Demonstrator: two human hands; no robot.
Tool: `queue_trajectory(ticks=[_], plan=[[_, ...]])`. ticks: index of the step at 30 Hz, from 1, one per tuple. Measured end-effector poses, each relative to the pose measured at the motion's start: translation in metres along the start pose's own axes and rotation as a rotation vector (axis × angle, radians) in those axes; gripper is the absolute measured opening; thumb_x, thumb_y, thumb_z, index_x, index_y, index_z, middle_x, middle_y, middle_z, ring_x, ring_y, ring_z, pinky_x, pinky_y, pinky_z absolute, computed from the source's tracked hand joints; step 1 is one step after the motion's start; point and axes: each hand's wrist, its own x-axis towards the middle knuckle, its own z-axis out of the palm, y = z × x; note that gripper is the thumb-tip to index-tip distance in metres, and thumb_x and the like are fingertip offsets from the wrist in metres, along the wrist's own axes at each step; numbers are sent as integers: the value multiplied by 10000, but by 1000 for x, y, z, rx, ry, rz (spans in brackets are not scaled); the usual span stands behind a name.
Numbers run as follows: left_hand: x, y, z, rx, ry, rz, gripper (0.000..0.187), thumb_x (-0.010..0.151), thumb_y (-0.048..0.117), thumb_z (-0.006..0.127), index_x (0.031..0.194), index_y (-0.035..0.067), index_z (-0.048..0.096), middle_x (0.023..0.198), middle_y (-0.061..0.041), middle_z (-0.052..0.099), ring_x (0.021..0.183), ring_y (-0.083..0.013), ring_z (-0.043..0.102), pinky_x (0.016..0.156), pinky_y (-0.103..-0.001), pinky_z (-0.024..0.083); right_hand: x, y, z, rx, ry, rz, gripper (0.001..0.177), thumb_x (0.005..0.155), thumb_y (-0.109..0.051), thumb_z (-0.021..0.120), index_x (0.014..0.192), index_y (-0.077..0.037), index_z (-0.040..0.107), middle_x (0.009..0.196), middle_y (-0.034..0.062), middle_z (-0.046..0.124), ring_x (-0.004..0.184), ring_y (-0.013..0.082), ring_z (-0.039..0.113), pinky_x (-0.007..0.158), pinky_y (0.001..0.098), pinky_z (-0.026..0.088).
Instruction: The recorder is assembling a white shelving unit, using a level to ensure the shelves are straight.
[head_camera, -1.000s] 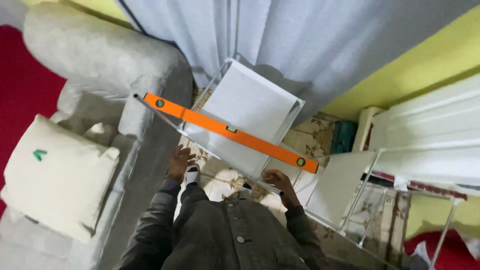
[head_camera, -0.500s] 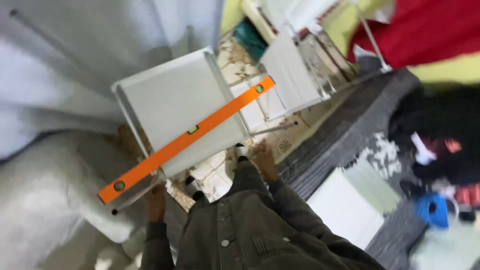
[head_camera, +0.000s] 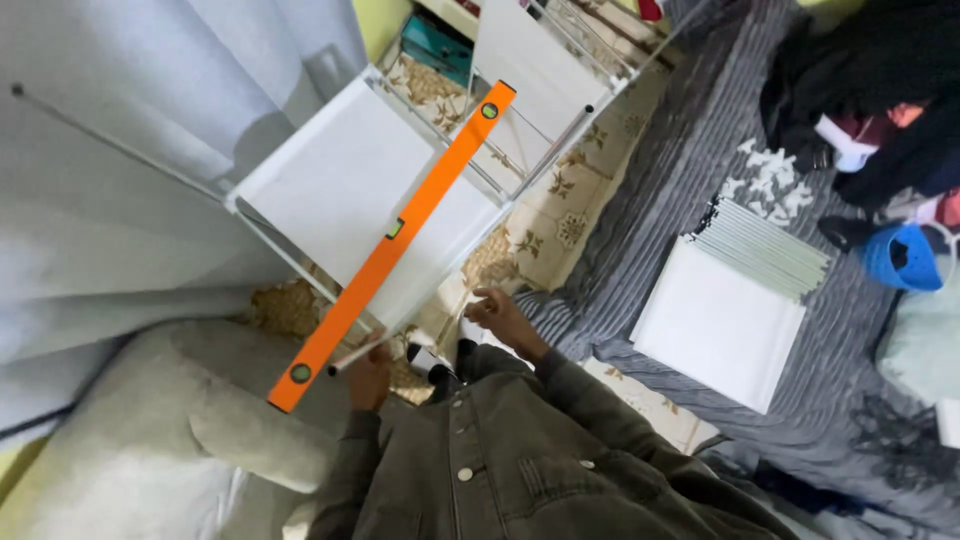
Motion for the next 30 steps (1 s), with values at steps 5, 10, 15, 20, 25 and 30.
queue_trajectory(ticks=[5, 10, 15, 20, 25, 30], plan=[[3, 29, 31, -35, -56, 102, 381, 1013, 295, 583, 1332, 96, 645, 1245, -152, 693, 1071, -317, 673, 854, -437, 543, -2, -1, 15, -81, -50, -53, 570, 988, -413, 667, 1365, 0, 552, 1060, 119, 761, 962, 185, 740, 822, 325, 592], [14, 49, 59, -33, -96, 530, 296, 1056, 204, 536, 1283, 38, 627, 1263, -189, 694, 1150, -349, 673, 975, -450, 542, -16, -20, 11, -191, -27, -158, 460, 977, -366, 692, 1275, -21, 631, 1007, 108, 752, 880, 173, 724, 787, 330, 594], [6, 71, 71, -166, -229, 390, 324, 1013, 180, 546, 1287, 24, 621, 1206, -211, 692, 1088, -372, 682, 900, -446, 557, -26, -8, 6, -152, -29, -225, 428, 979, -331, 695, 1278, -29, 647, 1035, 97, 749, 905, 174, 720, 823, 332, 591], [13, 82, 83, -53, -252, 449, 308, 944, 161, 578, 1216, 30, 641, 1136, -230, 689, 1032, -409, 662, 852, -486, 541, -40, -29, 11, -144, -75, -178, 418, 938, -312, 707, 1284, -81, 660, 1019, 99, 751, 917, 193, 732, 860, 334, 597], [2, 82, 61, 119, -389, 482, 283, 861, 172, 623, 1117, 59, 665, 1046, -231, 690, 954, -431, 645, 789, -516, 529, -48, -43, 25, -313, -34, -339, 332, 999, -275, 656, 1310, -159, 666, 1072, 102, 704, 938, 250, 707, 858, 391, 582], [41, 76, 47, 194, -502, 589, 239, 849, 159, 629, 1067, 78, 686, 980, -233, 654, 925, -439, 625, 757, -534, 513, -62, -47, 40, -385, 66, -497, 309, 959, -144, 688, 1268, -133, 686, 1086, 128, 689, 964, 306, 680, 841, 410, 579]])
